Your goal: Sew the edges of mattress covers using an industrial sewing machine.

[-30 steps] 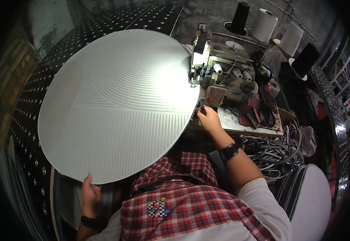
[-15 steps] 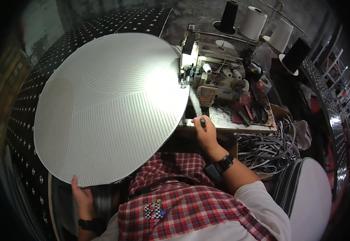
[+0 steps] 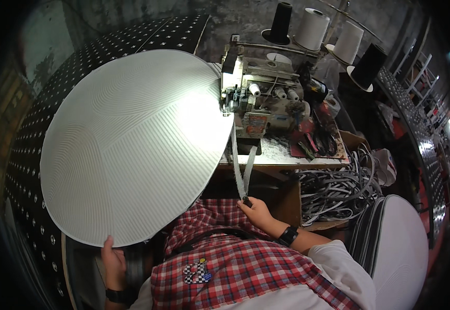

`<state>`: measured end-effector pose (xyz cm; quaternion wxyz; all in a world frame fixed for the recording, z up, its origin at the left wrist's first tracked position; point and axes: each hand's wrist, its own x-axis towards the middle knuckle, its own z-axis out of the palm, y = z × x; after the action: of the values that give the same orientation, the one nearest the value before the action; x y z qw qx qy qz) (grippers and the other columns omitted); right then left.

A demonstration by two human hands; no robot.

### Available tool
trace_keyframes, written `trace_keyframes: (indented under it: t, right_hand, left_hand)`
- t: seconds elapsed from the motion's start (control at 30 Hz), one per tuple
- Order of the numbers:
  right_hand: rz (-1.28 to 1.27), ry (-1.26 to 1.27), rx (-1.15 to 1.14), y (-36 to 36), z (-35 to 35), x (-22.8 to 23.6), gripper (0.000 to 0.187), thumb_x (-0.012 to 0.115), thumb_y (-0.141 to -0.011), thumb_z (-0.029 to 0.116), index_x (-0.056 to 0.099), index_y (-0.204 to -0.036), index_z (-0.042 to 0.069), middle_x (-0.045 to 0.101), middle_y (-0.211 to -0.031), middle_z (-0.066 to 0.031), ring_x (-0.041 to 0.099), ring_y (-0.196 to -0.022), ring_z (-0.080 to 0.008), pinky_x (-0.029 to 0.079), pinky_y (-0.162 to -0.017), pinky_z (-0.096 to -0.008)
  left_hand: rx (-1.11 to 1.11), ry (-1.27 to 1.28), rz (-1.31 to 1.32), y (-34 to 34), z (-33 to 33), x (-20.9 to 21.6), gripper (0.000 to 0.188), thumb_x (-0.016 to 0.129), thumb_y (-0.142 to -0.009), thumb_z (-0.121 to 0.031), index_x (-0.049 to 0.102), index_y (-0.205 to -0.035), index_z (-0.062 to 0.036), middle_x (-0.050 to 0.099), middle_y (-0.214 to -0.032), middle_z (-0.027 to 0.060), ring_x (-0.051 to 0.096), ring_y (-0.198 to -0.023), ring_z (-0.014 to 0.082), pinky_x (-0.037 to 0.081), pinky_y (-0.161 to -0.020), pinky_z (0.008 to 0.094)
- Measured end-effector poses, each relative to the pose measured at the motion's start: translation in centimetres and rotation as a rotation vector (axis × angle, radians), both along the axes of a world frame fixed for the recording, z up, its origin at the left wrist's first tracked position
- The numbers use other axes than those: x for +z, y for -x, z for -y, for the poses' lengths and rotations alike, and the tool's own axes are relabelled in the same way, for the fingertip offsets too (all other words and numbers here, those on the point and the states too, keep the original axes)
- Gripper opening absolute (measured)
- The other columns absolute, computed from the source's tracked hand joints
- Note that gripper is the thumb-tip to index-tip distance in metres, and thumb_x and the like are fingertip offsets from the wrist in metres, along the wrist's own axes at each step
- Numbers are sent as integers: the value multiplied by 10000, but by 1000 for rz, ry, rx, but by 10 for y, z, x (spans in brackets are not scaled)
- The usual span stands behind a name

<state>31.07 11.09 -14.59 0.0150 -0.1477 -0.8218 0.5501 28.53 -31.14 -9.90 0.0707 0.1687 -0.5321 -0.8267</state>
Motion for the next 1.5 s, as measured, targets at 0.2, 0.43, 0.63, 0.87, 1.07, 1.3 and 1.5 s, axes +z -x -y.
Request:
trace_keyframes:
  t: [0.2, 0.43, 0.63, 0.87, 1.07, 1.3, 1.5]
  right_hand:
    - [239, -35, 103, -12, -12, -27, 275, 567, -795, 270, 570, -734, 3, 504, -519, -27, 460, -492, -94, 377, -474, -272]
    - [331, -213, 236, -24, -18, -41, 309, 545, -789, 319, 587, -740, 17, 551, -575, -95, 514, -527, -201, 411, -536, -317]
    - [450, -231, 396, -32, -22, -80, 374, 541, -751, 376, 607, -821, 14, 592, -781, -208, 559, -764, -353, 426, -712, -394]
    - [484, -293, 471, -29, -24, -75, 410, 540, -742, 388, 598, -894, 12, 590, -830, -217, 558, -799, -354, 427, -739, -384]
    - [545, -298, 494, -27, -21, -66, 441, 535, -738, 400, 588, -923, 3, 587, -868, -220, 551, -830, -359, 423, -757, -389]
    - [528, -339, 491, -27, -23, -78, 450, 528, -739, 411, 597, -880, -11, 584, -851, -234, 548, -823, -368, 422, -751, -394]
    - [557, -352, 505, -25, -23, -74, 460, 537, -740, 420, 592, -879, -15, 586, -849, -230, 556, -808, -356, 429, -735, -387]
  left_hand:
    - [16, -38, -24, 7, 3, 3, 421, 504, -775, -174, 417, -1121, 49, 491, -1099, 127, 490, -1003, 224, 388, -854, 326]
    - [-53, -84, -3, 0, -11, 6, 470, 515, -757, -146, 377, -1163, 48, 461, -1136, 127, 462, -1042, 236, 368, -888, 333]
    - [-27, -69, -38, -5, -22, 2, 441, 493, -787, -212, 399, -1140, 35, 475, -1119, 124, 459, -1038, 237, 354, -894, 358]
    - [-59, -51, -12, -6, -20, -1, 388, 482, -797, -216, 444, -1086, 40, 509, -1074, 113, 482, -1010, 225, 356, -886, 328]
    - [9, -132, -22, -2, -18, 3, 358, 483, -788, -177, 456, -1076, 34, 513, -1069, 110, 482, -1017, 213, 363, -877, 320]
    - [-49, -138, -71, 1, -21, 3, 340, 490, -769, -149, 468, -1058, 29, 517, -1056, 108, 490, -1003, 210, 364, -877, 317]
    - [-114, -107, -24, 4, -14, -4, 354, 485, -774, -161, 457, -1065, 39, 510, -1063, 117, 484, -1009, 224, 366, -880, 340]
